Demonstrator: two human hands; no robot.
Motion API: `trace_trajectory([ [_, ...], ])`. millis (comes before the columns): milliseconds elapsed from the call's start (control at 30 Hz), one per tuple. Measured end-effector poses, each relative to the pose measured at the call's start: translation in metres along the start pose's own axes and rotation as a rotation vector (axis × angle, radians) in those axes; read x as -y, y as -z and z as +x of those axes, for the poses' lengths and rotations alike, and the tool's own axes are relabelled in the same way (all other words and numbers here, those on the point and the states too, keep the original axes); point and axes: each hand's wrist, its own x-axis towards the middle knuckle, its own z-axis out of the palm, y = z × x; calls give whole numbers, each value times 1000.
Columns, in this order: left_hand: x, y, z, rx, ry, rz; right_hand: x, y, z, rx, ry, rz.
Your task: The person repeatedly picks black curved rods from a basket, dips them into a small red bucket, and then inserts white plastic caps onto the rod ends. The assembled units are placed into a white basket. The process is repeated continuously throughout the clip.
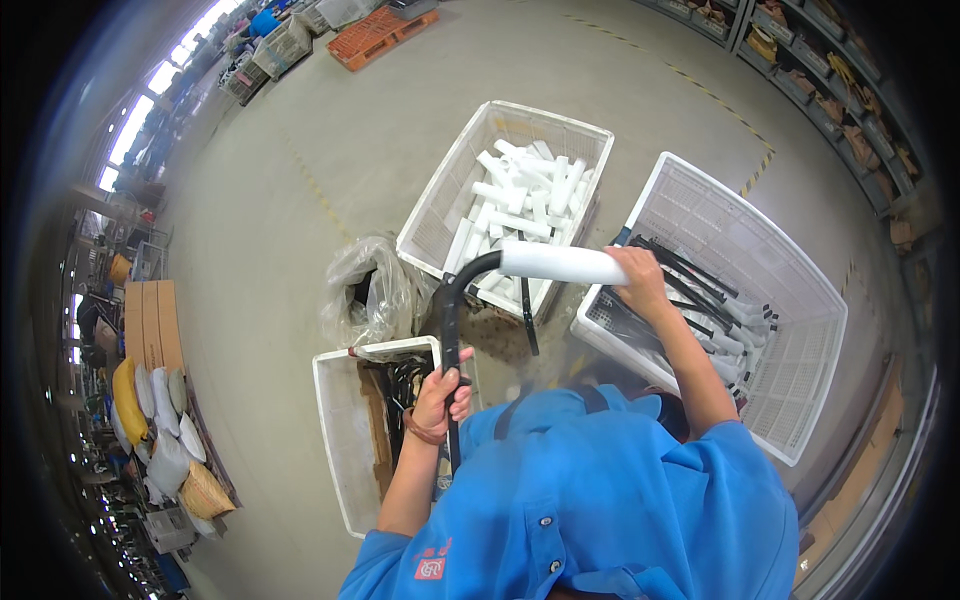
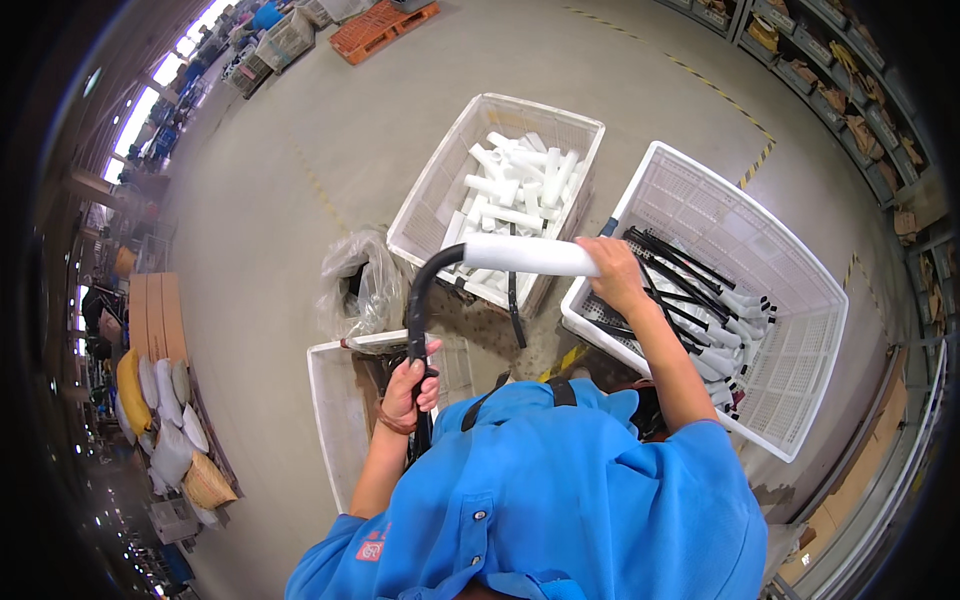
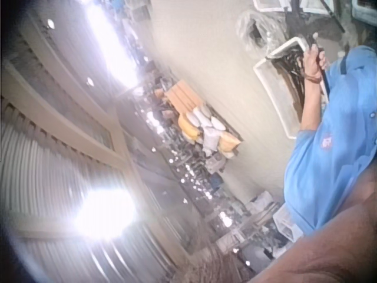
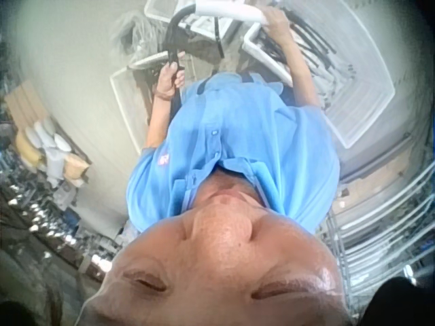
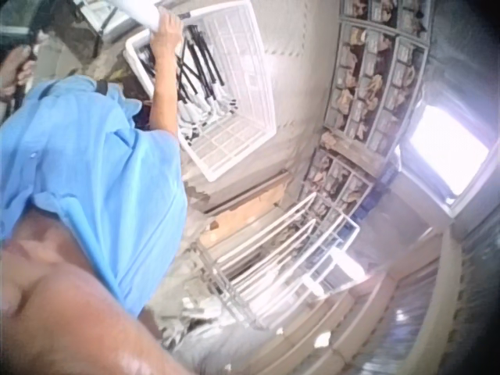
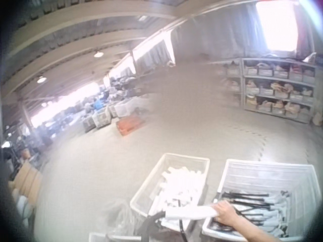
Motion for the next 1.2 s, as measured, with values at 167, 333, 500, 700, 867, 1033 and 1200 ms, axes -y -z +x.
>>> trace_trajectory([
  [167,7,-32,21,-24,107,214,28,-8,45,242,-113,115],
  [333,-3,-75,38,50,195,238,83,8,103,403,316,-129],
  [500,0,-85,15,245,62,130,120,40,137,663,410,-189],
  [700,15,-83,-11,108,145,334,117,70,145,588,754,-85],
  [867,41,-99,-18,-78,-135,861,130,76,132,1083,569,-306],
  [1033,53,-93,-32,-36,72,1034,146,67,117,1573,362,-98],
  [1200,57,-78,-40,44,25,959,168,57,95,1527,447,-218],
])
